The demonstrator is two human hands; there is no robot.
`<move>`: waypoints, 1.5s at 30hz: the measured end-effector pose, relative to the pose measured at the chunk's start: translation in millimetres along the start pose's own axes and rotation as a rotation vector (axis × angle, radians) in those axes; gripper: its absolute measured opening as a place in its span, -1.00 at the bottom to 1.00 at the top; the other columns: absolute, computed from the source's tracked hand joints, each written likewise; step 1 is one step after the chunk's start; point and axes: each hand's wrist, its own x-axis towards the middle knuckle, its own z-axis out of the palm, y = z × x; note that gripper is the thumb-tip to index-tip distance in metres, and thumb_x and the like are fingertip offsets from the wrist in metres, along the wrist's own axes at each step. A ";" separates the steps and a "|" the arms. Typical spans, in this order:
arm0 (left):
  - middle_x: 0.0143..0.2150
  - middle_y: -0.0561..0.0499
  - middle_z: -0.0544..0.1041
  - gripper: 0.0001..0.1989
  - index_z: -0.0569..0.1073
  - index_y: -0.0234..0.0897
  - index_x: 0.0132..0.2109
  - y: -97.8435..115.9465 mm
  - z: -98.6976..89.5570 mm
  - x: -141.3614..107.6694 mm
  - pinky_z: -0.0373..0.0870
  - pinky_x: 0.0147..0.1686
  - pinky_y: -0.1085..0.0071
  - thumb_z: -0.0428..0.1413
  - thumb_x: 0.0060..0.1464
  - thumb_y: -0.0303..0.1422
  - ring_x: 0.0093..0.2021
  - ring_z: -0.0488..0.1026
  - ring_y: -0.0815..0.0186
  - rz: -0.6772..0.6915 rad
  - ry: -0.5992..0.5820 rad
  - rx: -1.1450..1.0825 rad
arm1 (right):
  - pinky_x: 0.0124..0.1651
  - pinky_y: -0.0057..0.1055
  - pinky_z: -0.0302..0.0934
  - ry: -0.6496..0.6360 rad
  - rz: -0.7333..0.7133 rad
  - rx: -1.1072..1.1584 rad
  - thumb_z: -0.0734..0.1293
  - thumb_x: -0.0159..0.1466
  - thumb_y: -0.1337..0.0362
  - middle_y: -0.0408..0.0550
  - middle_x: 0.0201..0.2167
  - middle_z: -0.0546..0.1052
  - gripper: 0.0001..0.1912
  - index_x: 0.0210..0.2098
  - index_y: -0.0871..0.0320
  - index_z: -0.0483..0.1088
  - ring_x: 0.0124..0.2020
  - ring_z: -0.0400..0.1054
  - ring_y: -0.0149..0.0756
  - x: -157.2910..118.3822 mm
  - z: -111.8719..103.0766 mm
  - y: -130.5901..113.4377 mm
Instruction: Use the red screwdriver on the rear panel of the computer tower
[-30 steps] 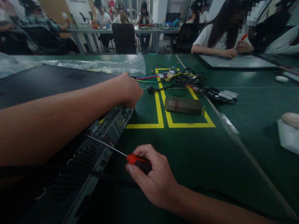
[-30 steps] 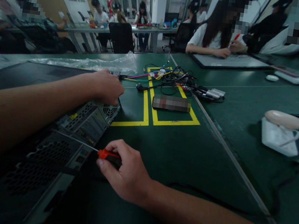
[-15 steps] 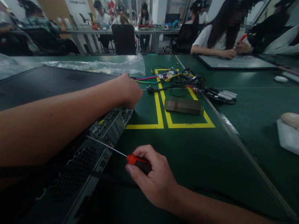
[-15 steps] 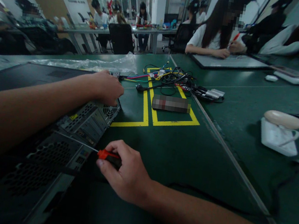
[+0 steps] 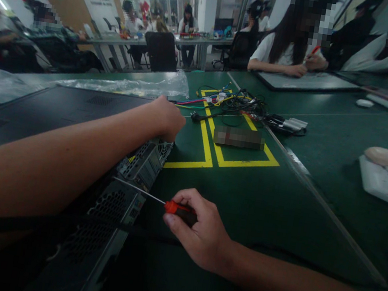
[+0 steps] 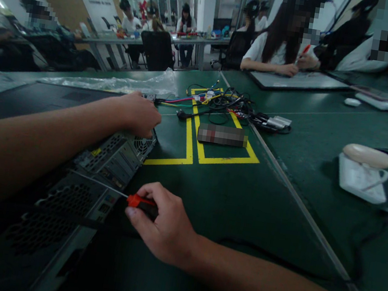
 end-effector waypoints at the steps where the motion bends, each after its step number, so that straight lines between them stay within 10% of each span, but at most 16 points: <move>1: 0.06 -0.22 0.62 -0.57 0.62 -0.13 0.04 -0.1 0.0 0.2 0.28 0.09 -0.05 0.14 0.00 -0.29 0.07 0.48 -0.08 0.006 -0.006 0.025 | -0.36 -0.46 0.18 0.001 -0.005 0.004 0.37 0.32 0.28 -0.19 -0.39 0.43 -0.88 -0.18 0.14 0.36 -0.44 0.30 -0.41 0.0 0.0 -0.1; 45: 0.07 -0.29 0.60 -0.55 0.59 -0.27 0.09 0.0 -1.0 1.4 0.31 0.06 -0.04 0.09 0.07 -0.29 0.06 0.49 -0.08 0.053 -0.025 0.108 | -0.33 -0.45 0.20 -0.001 -0.026 -0.007 0.40 0.29 0.33 -0.21 -0.39 0.45 -0.84 -0.18 0.14 0.35 -0.43 0.32 -0.43 0.0 0.9 2.8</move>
